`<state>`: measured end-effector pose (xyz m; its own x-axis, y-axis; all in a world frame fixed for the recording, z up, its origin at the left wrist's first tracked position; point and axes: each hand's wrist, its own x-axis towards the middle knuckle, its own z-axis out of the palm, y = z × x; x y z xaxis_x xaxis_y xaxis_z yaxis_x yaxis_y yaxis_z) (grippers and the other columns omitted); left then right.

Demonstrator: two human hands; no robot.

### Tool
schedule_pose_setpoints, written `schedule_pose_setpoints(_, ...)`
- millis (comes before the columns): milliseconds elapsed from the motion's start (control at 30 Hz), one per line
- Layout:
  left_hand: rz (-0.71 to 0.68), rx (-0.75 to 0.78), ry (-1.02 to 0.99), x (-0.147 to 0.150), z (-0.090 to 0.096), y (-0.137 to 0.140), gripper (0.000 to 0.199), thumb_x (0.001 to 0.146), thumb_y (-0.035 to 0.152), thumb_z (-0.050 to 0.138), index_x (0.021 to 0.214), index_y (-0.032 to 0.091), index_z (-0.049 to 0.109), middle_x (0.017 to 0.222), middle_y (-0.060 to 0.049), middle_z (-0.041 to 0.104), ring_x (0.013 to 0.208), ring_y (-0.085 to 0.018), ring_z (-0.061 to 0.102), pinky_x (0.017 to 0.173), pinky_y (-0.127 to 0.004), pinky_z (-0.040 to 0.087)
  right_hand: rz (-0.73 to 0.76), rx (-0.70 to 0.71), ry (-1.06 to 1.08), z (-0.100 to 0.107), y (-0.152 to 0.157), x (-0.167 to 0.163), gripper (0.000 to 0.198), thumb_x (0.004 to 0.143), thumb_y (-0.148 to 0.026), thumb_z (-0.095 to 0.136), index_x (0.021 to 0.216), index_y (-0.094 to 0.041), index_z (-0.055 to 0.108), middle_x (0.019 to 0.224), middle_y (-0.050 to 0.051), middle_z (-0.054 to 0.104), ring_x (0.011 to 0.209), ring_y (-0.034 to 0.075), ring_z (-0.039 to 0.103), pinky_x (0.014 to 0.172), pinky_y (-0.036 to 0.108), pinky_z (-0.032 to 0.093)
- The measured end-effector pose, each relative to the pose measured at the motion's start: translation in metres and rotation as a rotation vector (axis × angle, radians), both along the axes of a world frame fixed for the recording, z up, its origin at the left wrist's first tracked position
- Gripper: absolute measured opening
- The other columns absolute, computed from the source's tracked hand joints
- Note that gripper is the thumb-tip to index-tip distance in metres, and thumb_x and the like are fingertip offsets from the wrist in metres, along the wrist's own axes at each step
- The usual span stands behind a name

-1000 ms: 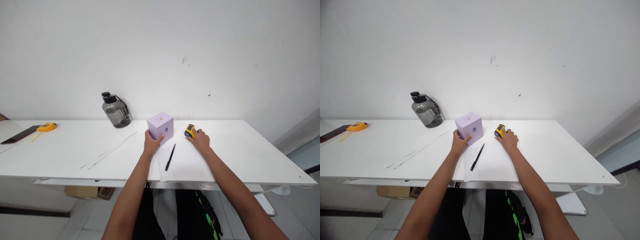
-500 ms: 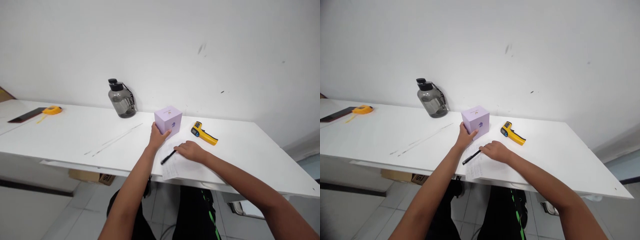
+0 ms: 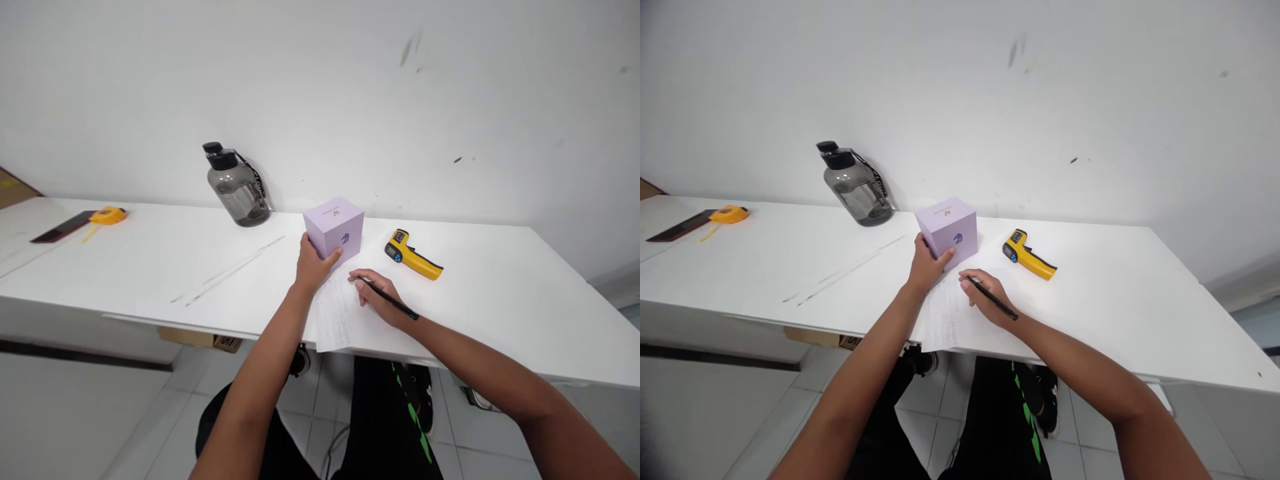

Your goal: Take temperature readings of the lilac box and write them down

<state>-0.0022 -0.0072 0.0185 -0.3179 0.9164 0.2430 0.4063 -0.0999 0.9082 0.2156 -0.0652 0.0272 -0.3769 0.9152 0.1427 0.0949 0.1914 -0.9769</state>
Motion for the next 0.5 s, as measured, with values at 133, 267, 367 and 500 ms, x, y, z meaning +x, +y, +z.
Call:
schedule_pose_setpoints(133, -0.014, -0.009, -0.027, 0.0000, -0.0012, 0.0013, 0.103, 0.074, 0.058, 0.093, 0.155, 0.025, 0.039, 0.154, -0.020, 0.060, 0.138, -0.038, 0.063, 0.114, -0.053, 0.050, 0.144, -0.014, -0.062, 0.0036, -0.0033, -0.0009, 0.048, 0.098, -0.069, 0.062, 0.099, -0.022, 0.073, 0.087, 0.004, 0.075, 0.061, 0.014, 0.057, 0.061, 0.030, 0.049)
schedule_pose_setpoints(267, -0.002, 0.005, -0.037, -0.0001, -0.0027, 0.0022, 0.105, 0.073, 0.056, 0.095, 0.156, 0.025, 0.039, 0.156, -0.020, 0.058, 0.139, -0.038, 0.063, 0.115, -0.053, 0.050, 0.131, -0.014, -0.213, 0.0015, -0.0048, -0.0073, 0.045, 0.100, -0.061, 0.061, 0.075, -0.023, 0.064, 0.071, 0.002, 0.070, 0.067, 0.017, 0.062, 0.066, 0.030, 0.049)
schedule_pose_setpoints(367, -0.007, 0.010, -0.050, -0.0004, -0.0037, 0.0020, 0.105, 0.073, 0.057, 0.095, 0.156, 0.026, 0.039, 0.157, -0.019, 0.058, 0.140, -0.038, 0.062, 0.115, -0.052, 0.050, 0.132, 0.057, -0.264, 0.0005, -0.0041, -0.0079, 0.049, 0.100, -0.055, 0.061, 0.063, -0.024, 0.053, 0.063, 0.001, 0.064, 0.065, 0.017, 0.059, 0.064, 0.030, 0.045)
schedule_pose_setpoints(500, -0.014, 0.002, -0.049, -0.0007, -0.0036, 0.0013, 0.104, 0.074, 0.057, 0.094, 0.156, 0.027, 0.038, 0.157, -0.019, 0.057, 0.140, -0.038, 0.063, 0.114, -0.052, 0.051, 0.204, 0.120, -0.302, 0.0008, -0.0033, -0.0055, 0.045, 0.098, -0.048, 0.061, 0.061, -0.025, 0.048, 0.059, -0.001, 0.057, 0.060, 0.015, 0.049, 0.060, 0.031, 0.038)
